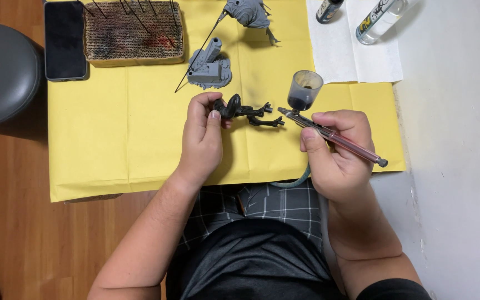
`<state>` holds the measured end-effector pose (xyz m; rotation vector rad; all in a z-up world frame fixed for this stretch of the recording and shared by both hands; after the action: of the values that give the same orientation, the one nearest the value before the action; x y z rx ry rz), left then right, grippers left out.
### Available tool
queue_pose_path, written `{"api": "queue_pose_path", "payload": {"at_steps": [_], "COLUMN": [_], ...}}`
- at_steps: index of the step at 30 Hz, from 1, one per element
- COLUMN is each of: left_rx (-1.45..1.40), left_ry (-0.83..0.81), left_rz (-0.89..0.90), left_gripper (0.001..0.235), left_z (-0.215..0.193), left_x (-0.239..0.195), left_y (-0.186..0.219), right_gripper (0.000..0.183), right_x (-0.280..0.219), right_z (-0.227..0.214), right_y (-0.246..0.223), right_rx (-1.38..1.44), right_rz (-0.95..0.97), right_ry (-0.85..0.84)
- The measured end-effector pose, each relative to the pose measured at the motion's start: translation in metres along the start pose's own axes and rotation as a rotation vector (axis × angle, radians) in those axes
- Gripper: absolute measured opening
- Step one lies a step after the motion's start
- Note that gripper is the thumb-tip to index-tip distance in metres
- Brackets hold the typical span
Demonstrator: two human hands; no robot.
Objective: Airbrushing a plastic model part with grey paint at a workbench.
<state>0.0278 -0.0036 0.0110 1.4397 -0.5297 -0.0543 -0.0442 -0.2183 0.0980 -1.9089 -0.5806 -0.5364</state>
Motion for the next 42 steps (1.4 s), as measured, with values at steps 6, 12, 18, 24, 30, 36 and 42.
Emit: {"api": "queue_pose_path", "payload": {"at_steps": [6,12,18,24,30,36,42], "left_rx": [-0.004,0.009,0.013,-0.267,-0.456,-0.474,-0.417], "left_ry": [0.004,0.0,0.014,0.106,0.211,0.227,0.195], "left_rz": [-0.002,-0.006,-0.046,-0.175,-0.337,-0.342,-0.263], "left_gripper": [0.031,0.031,0.03,0.028,0.026,0.026,0.028], "left_z": [0.0,0.0,0.0,-0.005,-0.011,-0.012,-0.01], "left_x": [-0.001,-0.001,0.001,0.004,0.005,0.006,0.006], "left_y": [-0.002,-0.002,0.0,-0.02,-0.02,-0.022,-0.018], "right_gripper": [0.013,0.012,0.014,0.022,0.021,0.019,0.018], "right_x": [0.0,0.001,-0.002,-0.009,-0.017,-0.017,-0.014], "right_z": [-0.002,-0.001,-0.002,-0.012,-0.019,-0.018,-0.015], "right_y": [0.0,0.001,0.005,0.011,0.016,0.015,0.007], "right_rx": [0.006,0.013,0.053,0.066,0.042,0.027,-0.033], "right_rz": [0.007,-0.004,0.02,0.006,0.038,0.062,0.074], "right_ry": [-0.022,-0.02,-0.018,0.042,0.044,0.043,-0.001]}}
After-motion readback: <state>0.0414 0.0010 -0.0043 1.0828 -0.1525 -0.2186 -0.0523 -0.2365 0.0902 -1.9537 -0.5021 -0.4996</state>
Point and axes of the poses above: each hand's wrist, its own x-axis towards the middle knuckle, its own z-axis out of the palm, y = z × x, the point moved 3 cm from there along x, towards the middle knuckle, and after that the axes turned 13 degrees about -y, right-handed, at the moved point
